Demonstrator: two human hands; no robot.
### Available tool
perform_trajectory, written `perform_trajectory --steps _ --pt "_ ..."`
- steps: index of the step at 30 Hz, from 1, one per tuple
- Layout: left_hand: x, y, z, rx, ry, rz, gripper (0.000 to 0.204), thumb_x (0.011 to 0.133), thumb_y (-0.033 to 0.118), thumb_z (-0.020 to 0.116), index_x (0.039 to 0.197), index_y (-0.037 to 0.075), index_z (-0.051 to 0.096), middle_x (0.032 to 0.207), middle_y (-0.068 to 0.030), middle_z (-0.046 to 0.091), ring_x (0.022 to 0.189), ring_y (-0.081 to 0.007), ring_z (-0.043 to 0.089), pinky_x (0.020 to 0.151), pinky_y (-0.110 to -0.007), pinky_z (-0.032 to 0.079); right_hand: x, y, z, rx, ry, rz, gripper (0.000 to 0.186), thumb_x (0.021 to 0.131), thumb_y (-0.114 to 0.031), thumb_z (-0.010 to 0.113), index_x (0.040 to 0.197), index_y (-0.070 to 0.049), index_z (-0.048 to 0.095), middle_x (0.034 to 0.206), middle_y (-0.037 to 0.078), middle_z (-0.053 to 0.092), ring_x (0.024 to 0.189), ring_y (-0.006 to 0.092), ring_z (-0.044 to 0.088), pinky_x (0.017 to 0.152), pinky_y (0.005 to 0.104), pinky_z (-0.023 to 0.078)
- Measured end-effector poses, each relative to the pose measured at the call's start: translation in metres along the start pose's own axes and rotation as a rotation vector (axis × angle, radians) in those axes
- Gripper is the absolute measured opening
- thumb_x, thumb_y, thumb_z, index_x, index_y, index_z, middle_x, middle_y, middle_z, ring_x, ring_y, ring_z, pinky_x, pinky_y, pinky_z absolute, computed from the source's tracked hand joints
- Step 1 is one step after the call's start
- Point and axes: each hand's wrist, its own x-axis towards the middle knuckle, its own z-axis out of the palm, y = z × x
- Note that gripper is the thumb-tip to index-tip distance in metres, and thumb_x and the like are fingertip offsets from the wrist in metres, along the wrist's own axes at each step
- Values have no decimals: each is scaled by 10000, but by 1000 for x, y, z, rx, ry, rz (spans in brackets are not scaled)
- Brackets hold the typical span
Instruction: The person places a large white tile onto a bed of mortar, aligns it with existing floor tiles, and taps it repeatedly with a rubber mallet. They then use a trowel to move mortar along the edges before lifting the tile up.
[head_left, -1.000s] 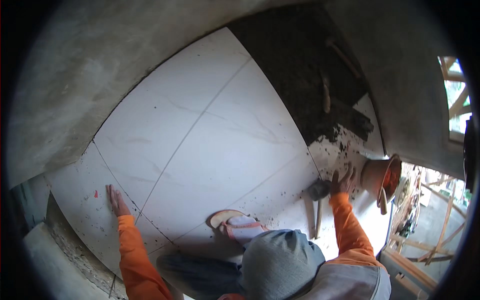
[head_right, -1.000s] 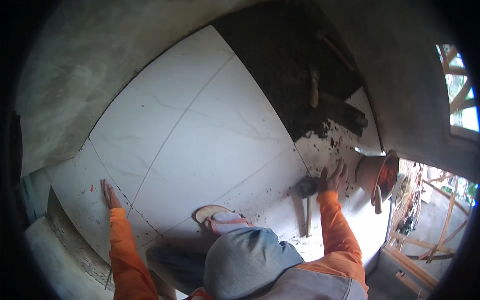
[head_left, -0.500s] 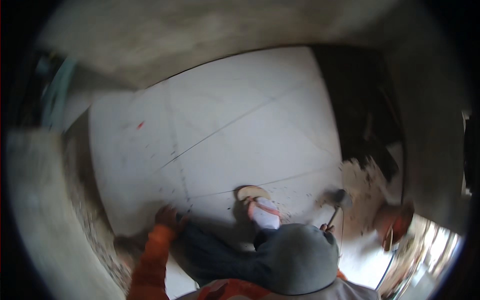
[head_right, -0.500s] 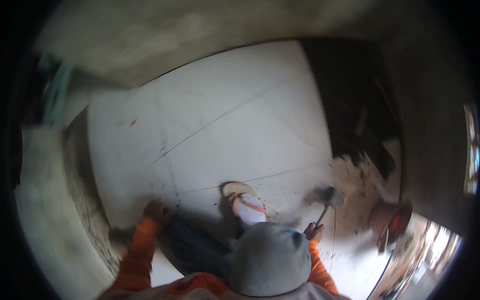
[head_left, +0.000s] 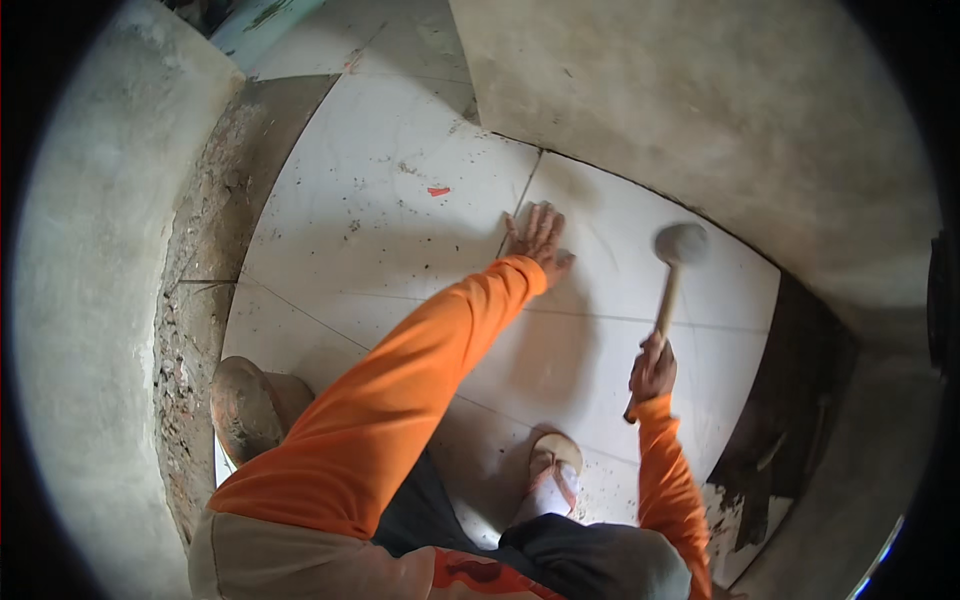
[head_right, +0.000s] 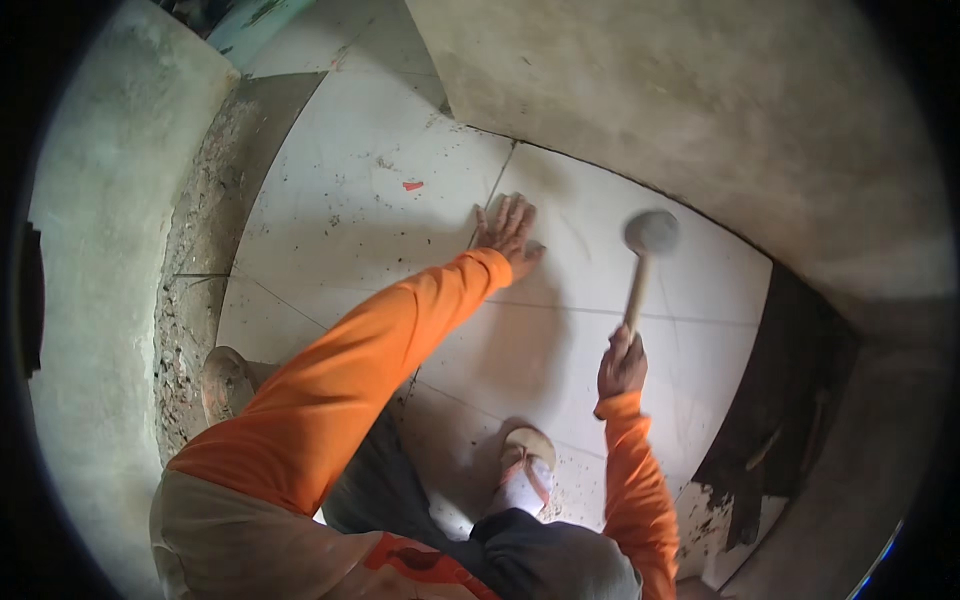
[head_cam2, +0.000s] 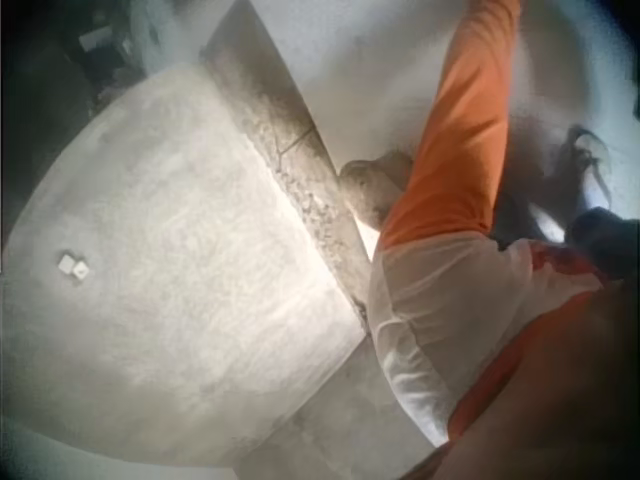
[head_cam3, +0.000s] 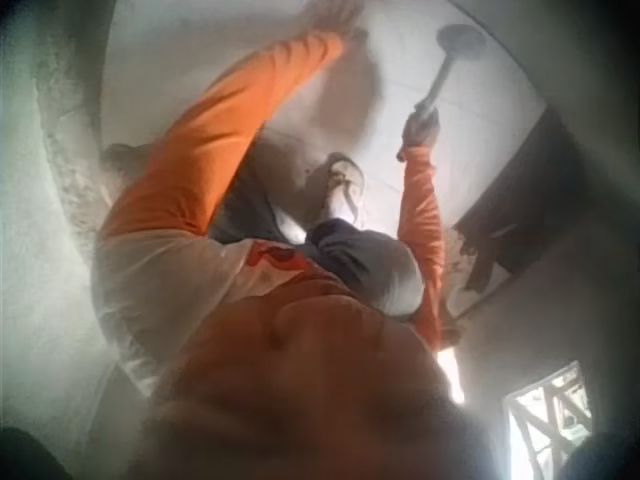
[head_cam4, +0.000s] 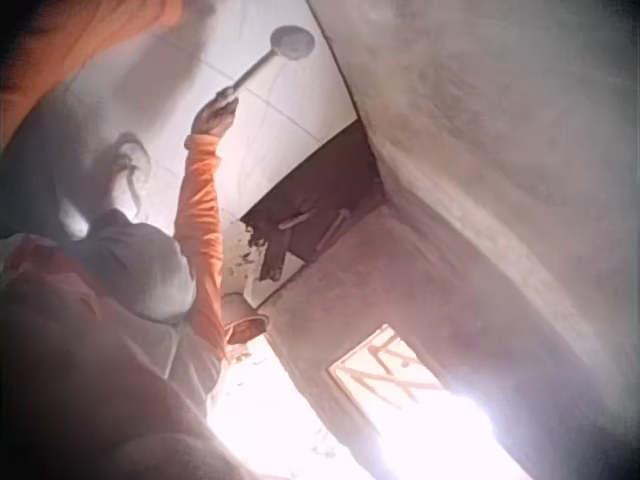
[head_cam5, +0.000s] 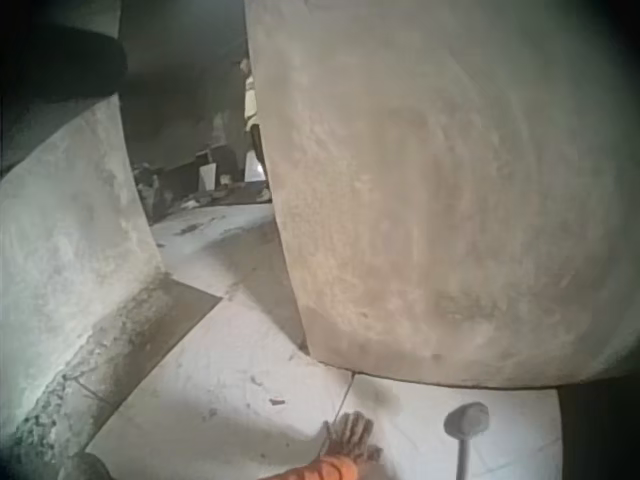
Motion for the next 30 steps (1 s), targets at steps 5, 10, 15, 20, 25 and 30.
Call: perform_trajectory --steps 5,10,15,20,25,30 --pt "38 19 -6 -53 22 -50 728 858 562 373 1463 218 160 1536 -99 -12 1398 -336 -106 991 -714 -75 -23 -1 -2 163 -114 322 407 966 -359 420 776 -1 456 524 52 358 453 155 360 422 326 326" --pt "64 30 -19 -107 15 -122 730 847 567 378 1461 227 178 1534 -110 1 1396 -356 -93 982 -726 -68 -41 12 -6 -148 -66 131 416 925 -275 522 628 11 462 486 136 400 422 210 344 422 386 283" --pt "70 21 -23 -96 -16 -131 725 843 568 371 1456 226 190 1533 -106 16 1391 -377 -80 995 -721 -49 -46 7 -11 -3 -52 59 355 913 -222 522 632 -16 453 492 57 384 463 134 354 426 354 280" --pt "73 22 -25 -115 -50 -143 727 847 586 375 1453 226 195 1531 -96 38 1391 -378 -59 1003 -716 -30 -31 17 -22 27 -183 346 393 865 -256 612 568 -88 417 436 -39 356 410 78 320 391 297 267" --pt "76 22 -29 -149 -69 -142 737 841 595 381 1453 228 198 1532 -91 37 1391 -379 -59 1005 -714 -37 -21 6 -19 2 -267 863 345 832 -151 590 552 -51 415 450 -8 347 421 94 326 399 305 254" --pt "78 28 -26 -161 -13 -127 734 836 594 393 1449 234 210 1531 -85 16 1388 -371 -94 1004 -715 -44 -31 58 -35 -101 -116 252 380 842 -168 584 523 -53 414 433 9 388 392 130 348 389 335 279"
